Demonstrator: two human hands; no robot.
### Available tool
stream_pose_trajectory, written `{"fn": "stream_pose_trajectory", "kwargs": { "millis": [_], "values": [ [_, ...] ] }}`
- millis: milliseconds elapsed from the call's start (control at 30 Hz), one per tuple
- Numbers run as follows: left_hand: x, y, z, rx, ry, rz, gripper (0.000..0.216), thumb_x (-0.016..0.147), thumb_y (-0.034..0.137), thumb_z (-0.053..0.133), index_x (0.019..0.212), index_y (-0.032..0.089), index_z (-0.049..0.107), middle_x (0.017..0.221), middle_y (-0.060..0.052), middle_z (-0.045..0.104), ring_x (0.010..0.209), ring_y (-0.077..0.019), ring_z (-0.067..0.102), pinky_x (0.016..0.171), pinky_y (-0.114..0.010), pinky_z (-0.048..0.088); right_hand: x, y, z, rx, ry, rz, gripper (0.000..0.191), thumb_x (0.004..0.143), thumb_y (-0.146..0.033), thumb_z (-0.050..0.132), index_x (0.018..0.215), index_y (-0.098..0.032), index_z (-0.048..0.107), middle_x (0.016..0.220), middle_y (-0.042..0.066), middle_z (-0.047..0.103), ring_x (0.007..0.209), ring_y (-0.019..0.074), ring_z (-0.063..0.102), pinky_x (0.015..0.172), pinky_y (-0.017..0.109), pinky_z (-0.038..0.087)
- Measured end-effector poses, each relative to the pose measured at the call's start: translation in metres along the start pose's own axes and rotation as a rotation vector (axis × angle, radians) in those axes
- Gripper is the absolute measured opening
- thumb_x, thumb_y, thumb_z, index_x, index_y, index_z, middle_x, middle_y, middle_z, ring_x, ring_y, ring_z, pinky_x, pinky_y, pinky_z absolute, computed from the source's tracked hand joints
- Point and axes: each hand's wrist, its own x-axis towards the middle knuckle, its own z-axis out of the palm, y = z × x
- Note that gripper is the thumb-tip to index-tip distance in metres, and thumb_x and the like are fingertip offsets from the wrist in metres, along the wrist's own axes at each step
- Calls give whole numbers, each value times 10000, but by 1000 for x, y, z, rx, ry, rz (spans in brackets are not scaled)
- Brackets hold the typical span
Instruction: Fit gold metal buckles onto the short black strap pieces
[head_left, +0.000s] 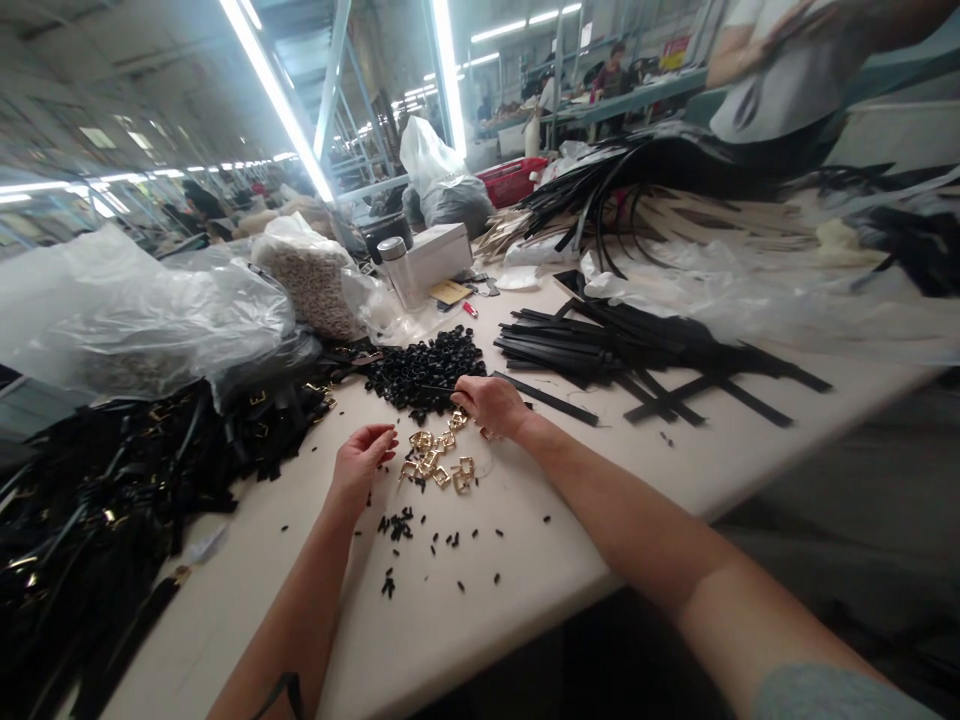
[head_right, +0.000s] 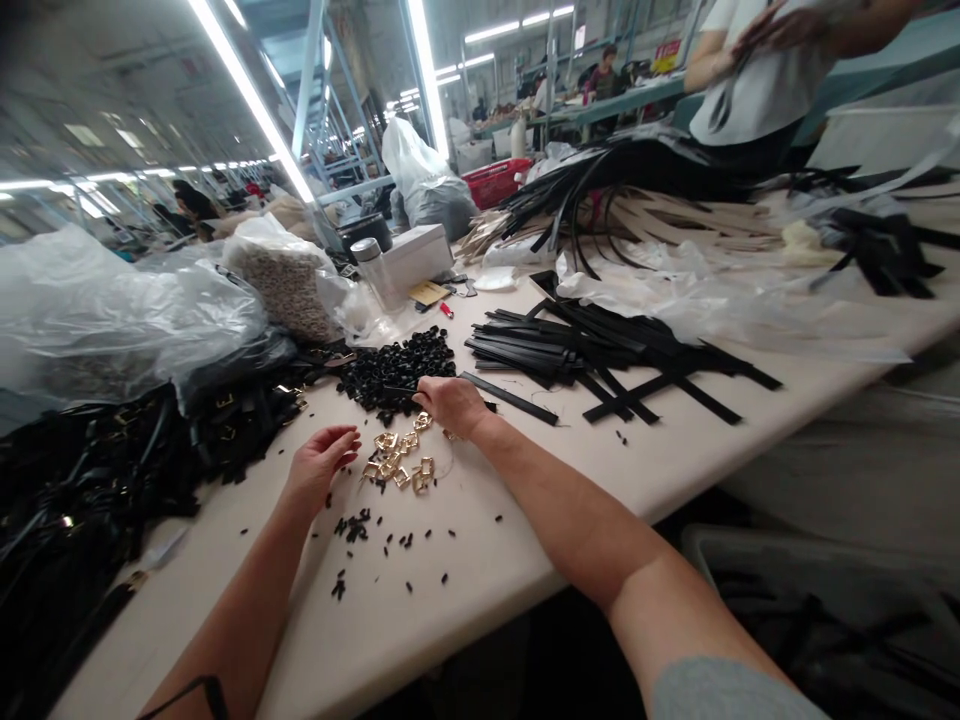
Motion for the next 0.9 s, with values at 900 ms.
{"fn": "stream_pose_trajectory", "kwargs": {
  "millis": [900],
  "values": [
    [27, 11, 36, 117, -138, 127, 487, 652, 528, 734, 948, 148, 661, 751, -48, 660, 645, -167, 615, 557, -260, 477, -4, -6, 8, 69, 1, -157, 313, 956, -411, 438, 904, -173, 635, 871, 53, 704, 752, 151, 625, 605, 254, 289]
  ]
}}
